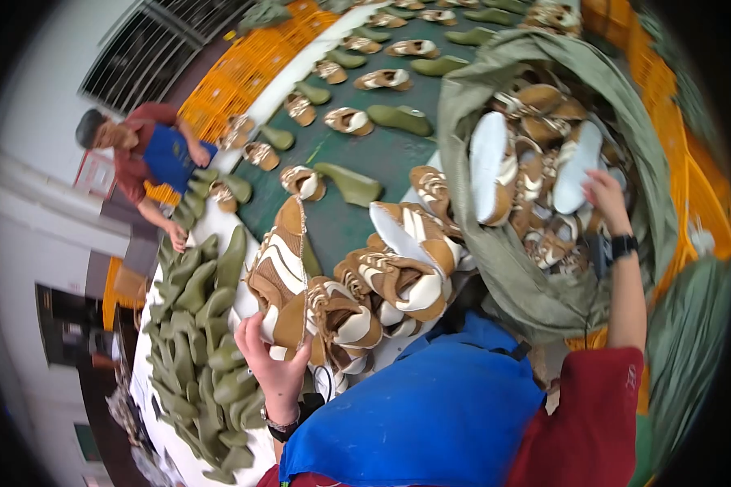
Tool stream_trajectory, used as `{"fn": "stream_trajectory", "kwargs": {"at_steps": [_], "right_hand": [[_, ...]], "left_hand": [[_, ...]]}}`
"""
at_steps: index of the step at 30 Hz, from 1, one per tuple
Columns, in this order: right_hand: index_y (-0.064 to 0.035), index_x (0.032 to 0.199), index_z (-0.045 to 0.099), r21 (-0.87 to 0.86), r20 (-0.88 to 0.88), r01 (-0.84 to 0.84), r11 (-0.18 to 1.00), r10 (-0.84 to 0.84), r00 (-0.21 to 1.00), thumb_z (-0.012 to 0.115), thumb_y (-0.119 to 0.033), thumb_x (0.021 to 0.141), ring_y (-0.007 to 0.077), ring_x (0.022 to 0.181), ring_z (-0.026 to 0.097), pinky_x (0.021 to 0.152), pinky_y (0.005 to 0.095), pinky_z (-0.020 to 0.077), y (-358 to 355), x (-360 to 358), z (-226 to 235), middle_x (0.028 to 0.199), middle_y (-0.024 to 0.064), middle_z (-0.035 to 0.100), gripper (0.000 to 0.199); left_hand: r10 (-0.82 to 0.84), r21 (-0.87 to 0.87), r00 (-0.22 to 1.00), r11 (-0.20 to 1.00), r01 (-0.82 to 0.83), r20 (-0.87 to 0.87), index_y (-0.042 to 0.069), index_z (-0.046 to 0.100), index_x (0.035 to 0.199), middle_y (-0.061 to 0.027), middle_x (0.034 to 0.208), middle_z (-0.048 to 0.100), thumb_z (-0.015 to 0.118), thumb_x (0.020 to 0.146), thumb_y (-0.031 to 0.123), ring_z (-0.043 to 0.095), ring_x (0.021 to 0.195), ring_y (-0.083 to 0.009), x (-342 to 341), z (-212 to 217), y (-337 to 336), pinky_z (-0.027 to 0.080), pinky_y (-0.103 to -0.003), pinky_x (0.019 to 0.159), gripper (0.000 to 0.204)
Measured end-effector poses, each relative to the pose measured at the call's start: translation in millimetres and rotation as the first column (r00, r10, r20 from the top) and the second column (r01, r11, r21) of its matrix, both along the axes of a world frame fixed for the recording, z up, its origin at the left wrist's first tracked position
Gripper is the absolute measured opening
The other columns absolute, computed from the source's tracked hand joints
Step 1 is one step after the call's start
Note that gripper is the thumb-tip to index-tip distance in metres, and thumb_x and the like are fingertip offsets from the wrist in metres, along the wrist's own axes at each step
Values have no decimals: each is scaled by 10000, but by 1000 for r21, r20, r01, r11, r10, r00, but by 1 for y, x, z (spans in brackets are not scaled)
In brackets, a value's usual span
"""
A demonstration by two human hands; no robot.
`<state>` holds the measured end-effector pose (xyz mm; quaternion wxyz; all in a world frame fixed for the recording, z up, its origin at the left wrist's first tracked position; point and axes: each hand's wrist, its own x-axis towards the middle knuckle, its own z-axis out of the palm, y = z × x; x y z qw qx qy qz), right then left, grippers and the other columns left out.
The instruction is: Sorting and inspecting shoes from a large bag and placing them onto shoe lasts on a production table.
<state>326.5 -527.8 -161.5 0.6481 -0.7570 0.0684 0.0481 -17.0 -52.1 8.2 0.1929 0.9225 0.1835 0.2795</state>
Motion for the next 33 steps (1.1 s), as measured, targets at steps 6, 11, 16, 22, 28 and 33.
{"fn": "stream_trajectory", "kwargs": {"at_steps": [6,11,16,22,28,33], "right_hand": [[-11,1032,579,-952,132,111,286,57,990,524,-86,723,349,968,548,873,409,427,-74,-32,-86,1032,208,577,322],[-87,1121,524,-932,245,224,284,41,969,629,-134,667,371,1097,407,922,427,371,-32,-28,-83,1198,164,450,469],[2,977,592,-756,-93,25,654,-144,985,701,-379,629,318,825,612,768,375,462,-107,-37,-79,872,198,633,528],[51,1032,574,-716,38,304,629,-400,916,639,-505,660,345,983,560,841,370,433,-100,-26,-109,1018,243,587,671],[20,1219,438,-639,-248,140,756,-375,894,654,-462,610,340,1137,460,936,374,384,-94,-6,-119,1227,242,463,805],[68,987,566,-380,-202,184,907,-276,940,661,-265,652,220,843,599,735,297,472,-67,-70,-55,920,152,619,482]], "left_hand": [[251,198,870,963,-181,-425,73,426,1195,-227,1164,383,759,504,30,404,1064,-406,-38,-39,9,364,-428,897,768],[-123,-182,782,983,13,-611,40,456,1159,-197,1157,432,732,565,30,422,1074,-381,-52,-70,7,360,-410,913,655],[-147,-114,815,988,100,-561,6,420,1211,-227,1189,439,689,626,36,429,1100,-387,-25,-65,13,352,-405,933,644],[-147,-114,822,988,100,-550,-10,453,1177,-224,1150,472,659,665,43,448,1072,-384,12,-43,-7,358,-405,921,554],[-319,-47,863,944,327,-392,-11,483,1132,-202,1106,509,636,694,27,468,1052,-364,59,-11,-52,362,-409,907,465],[-413,-52,854,906,419,-316,-7,508,1100,-198,1083,522,639,691,19,485,1028,-361,71,-7,-62,372,-409,895,429]]}}
